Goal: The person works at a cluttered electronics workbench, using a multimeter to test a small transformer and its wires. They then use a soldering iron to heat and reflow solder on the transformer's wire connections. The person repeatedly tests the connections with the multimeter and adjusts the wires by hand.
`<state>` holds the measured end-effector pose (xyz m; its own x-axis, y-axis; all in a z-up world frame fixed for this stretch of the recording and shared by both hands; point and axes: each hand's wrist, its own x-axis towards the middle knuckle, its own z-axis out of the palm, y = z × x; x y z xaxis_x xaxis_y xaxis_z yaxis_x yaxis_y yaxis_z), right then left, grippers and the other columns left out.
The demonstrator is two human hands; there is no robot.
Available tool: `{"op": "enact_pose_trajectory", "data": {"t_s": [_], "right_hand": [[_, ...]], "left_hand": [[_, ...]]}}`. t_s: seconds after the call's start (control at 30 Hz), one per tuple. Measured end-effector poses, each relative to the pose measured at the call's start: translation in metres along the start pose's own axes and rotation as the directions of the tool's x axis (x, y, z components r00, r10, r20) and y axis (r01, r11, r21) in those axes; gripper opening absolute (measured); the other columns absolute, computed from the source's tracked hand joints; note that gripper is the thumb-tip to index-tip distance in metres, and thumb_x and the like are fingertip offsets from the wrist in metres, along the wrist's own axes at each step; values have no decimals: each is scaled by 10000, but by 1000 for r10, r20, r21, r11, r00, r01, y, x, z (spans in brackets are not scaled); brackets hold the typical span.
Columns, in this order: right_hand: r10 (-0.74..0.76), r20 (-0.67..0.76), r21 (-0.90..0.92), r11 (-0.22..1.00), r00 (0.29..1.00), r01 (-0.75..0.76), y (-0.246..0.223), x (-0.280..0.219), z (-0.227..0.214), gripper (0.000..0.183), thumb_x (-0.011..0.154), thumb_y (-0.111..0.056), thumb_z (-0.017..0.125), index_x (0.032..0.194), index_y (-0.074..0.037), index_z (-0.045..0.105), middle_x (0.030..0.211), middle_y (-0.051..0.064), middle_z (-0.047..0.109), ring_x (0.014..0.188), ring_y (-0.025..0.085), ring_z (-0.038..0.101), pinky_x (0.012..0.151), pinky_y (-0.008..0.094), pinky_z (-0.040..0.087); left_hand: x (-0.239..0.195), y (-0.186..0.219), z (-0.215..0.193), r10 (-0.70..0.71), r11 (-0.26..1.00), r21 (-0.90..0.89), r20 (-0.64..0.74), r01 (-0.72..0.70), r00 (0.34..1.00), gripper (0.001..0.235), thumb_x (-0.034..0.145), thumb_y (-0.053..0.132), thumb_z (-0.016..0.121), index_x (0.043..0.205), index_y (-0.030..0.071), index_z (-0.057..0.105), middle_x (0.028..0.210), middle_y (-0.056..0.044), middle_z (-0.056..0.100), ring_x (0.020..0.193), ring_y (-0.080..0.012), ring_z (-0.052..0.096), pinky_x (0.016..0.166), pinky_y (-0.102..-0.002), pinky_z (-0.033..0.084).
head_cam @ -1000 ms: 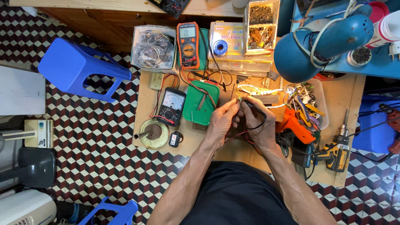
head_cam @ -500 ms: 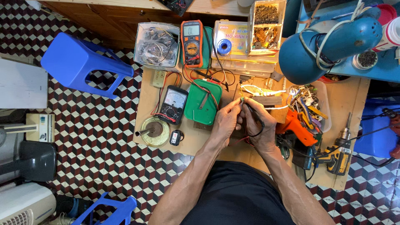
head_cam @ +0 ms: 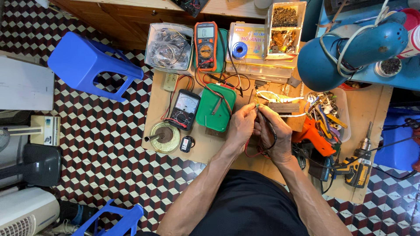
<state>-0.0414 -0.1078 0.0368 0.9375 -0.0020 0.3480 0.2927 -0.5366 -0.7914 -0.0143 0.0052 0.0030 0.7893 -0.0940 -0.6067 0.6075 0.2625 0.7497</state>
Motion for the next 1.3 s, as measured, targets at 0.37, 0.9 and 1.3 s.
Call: {"op": "enact_pose_trajectory", "data": {"t_s": [0.37, 0.9, 1.3], "right_hand": [[-14, 6, -16, 1000, 1000, 14, -3, 1, -4, 292, 949, 40, 687, 1238, 10, 652, 1115, 203, 711, 1000, 300, 734, 857, 358, 573], [-36, 19, -43, 998, 999, 37, 3, 1, -3, 286, 942, 41, 688, 1225, 23, 647, 1144, 205, 711, 1031, 308, 733, 876, 360, 584], [-32, 39, -40, 999, 999, 34, 4, 0, -4, 296, 944, 29, 683, 1237, 23, 644, 1163, 193, 711, 1051, 292, 729, 886, 357, 585]], "left_hand": [[0, 5, -1, 74, 995, 62, 45, -77, 996, 369, 1002, 146, 515, 1283, -44, 659, 818, -81, 693, 600, -105, 650, 517, -251, 533], [11, -2, -6, 67, 995, 64, 47, -70, 997, 331, 997, 137, 527, 1221, -58, 671, 804, -80, 691, 576, -116, 654, 498, -249, 516], [8, 5, -6, 47, 995, 87, 50, -51, 998, 348, 993, 143, 528, 1261, -34, 661, 800, -82, 696, 580, -113, 656, 502, -248, 517]]}}
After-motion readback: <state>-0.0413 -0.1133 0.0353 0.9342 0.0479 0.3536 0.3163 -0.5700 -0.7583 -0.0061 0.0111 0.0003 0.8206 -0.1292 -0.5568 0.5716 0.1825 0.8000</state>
